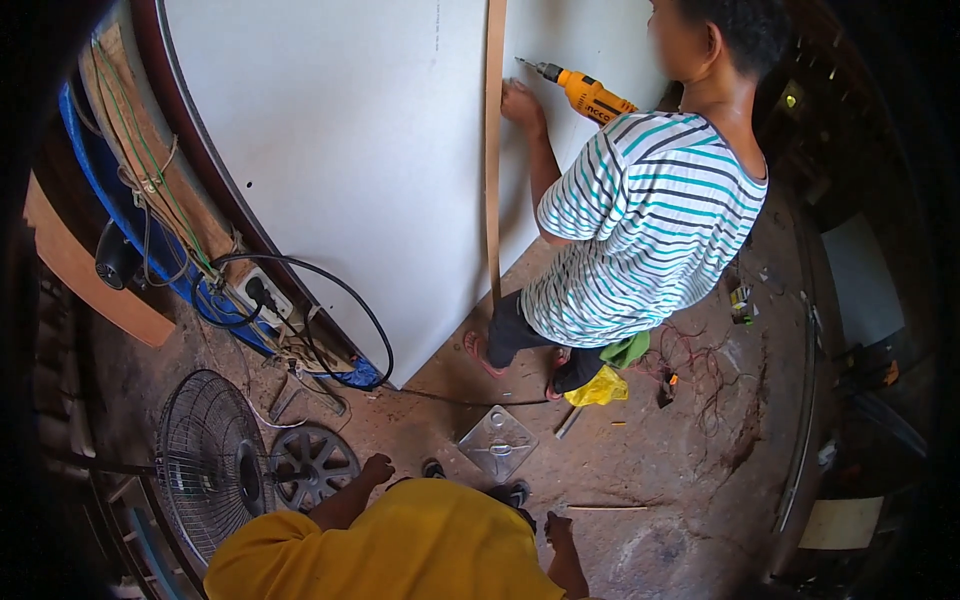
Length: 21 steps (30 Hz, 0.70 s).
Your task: Installing a wooden stud onto a wall frame using a power drill and measuring for alignment.
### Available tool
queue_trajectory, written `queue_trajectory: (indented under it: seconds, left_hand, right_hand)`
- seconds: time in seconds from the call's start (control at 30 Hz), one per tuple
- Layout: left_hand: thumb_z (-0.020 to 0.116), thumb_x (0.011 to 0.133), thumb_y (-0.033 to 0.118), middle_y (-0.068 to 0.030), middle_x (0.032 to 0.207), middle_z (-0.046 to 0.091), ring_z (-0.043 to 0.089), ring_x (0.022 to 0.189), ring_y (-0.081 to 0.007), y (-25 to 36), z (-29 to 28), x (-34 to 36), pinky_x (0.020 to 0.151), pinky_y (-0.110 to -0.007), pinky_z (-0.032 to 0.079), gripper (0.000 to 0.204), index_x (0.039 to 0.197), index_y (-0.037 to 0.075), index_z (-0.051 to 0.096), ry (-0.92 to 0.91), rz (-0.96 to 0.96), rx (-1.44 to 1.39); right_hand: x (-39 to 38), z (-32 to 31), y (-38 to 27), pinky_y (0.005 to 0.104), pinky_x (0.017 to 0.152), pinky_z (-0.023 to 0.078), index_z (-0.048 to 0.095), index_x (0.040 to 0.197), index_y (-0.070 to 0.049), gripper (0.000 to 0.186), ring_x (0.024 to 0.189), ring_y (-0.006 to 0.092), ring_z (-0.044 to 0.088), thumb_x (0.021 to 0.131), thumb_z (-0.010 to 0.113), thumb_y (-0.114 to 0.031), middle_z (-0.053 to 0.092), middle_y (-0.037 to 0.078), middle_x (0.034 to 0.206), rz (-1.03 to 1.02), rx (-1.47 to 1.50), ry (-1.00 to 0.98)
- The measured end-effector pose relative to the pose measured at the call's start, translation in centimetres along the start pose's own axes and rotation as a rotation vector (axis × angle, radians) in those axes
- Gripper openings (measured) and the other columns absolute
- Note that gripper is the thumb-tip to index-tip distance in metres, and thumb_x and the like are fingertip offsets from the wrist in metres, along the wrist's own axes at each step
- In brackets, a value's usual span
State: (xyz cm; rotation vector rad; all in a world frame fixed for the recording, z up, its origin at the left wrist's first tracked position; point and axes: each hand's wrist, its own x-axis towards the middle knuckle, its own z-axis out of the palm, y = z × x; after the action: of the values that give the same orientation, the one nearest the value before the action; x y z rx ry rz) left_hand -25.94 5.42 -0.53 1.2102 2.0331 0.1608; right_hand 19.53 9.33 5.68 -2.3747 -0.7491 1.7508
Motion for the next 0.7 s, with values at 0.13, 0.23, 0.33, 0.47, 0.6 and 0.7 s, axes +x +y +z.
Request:
queue_trajectory:
  seconds: [0.13, 0.23, 0.33, 0.47, 0.6, 0.7]
  left_hand:
    - [0.057, 0.063, 0.026, -0.0174, 0.096, 0.053, 0.051, 0.09, -0.0307, 0.4, -0.2, -0.1, 0.078, -0.037, 0.041, 0.038, 0.092, 0.002, 0.057, 0.0, -0.013, 0.005]
    - [0.057, 0.063, 0.026, -0.0174, 0.097, 0.053, 0.05, 0.09, -0.0308, 0.4, 0.0, -0.3, 0.078, -0.037, 0.041, 0.038, 0.092, 0.002, 0.057, 0.009, -0.002, 0.029]
    - [0.056, 0.063, 0.026, -0.0174, 0.096, 0.053, 0.051, 0.09, -0.0308, 0.9, 0.3, -0.4, 0.078, -0.037, 0.041, 0.037, 0.092, 0.003, 0.057, 0.014, -0.001, 0.038]
    - [0.056, 0.064, 0.026, -0.0172, 0.096, 0.053, 0.051, 0.09, -0.0308, 1.2, 0.6, -0.7, 0.078, -0.037, 0.041, 0.036, 0.092, 0.003, 0.057, 0.026, -0.012, 0.043]
    - [0.055, 0.064, 0.026, -0.017, 0.097, 0.053, 0.05, 0.091, -0.0307, 1.6, 0.7, -0.8, 0.078, -0.037, 0.042, 0.036, 0.092, 0.003, 0.057, 0.012, -0.012, 0.055]
    - [0.055, 0.064, 0.026, -0.0168, 0.096, 0.054, 0.051, 0.09, -0.0305, 2.1, 0.4, -0.9, 0.077, -0.037, 0.042, 0.037, 0.092, 0.003, 0.057, 0.019, -0.017, 0.074]
  right_hand:
    - [1.1, -0.3, 0.9, 0.0268, 0.029, 0.026, 0.043, 0.044, -0.009, 0.04, 0.027, 0.0135, 0.031, 0.075, 0.049, -0.034, 0.036, 0.003, 0.037, 0.004, 0.012, -0.014]
    - [1.2, -0.5, 0.9, 0.0268, 0.029, 0.026, 0.044, 0.044, -0.009, 0.04, 0.027, 0.0135, 0.031, 0.075, 0.049, -0.034, 0.036, 0.003, 0.037, -0.006, 0.024, -0.04]
    - [2.1, -1.1, 1.7, 0.0268, 0.029, 0.026, 0.044, 0.044, -0.008, 0.041, 0.027, 0.0137, 0.031, 0.075, 0.048, -0.035, 0.036, 0.003, 0.037, -0.03, 0.035, -0.054]
    - [2.2, -1.4, 1.8, 0.0269, 0.03, 0.026, 0.044, 0.045, -0.008, 0.041, 0.028, 0.0139, 0.032, 0.076, 0.047, -0.035, 0.036, 0.003, 0.037, -0.048, 0.035, -0.036]
    - [1.5, -1.9, 1.4, 0.0271, 0.03, 0.027, 0.044, 0.045, -0.008, 0.041, 0.029, 0.0139, 0.033, 0.076, 0.047, -0.034, 0.037, 0.003, 0.038, -0.037, -0.02, -0.036]
    - [2.3, -2.0, 1.9, 0.0272, 0.03, 0.027, 0.044, 0.045, -0.008, 0.041, 0.028, 0.014, 0.033, 0.076, 0.047, -0.034, 0.037, 0.004, 0.038, -0.065, 0.045, -0.047]
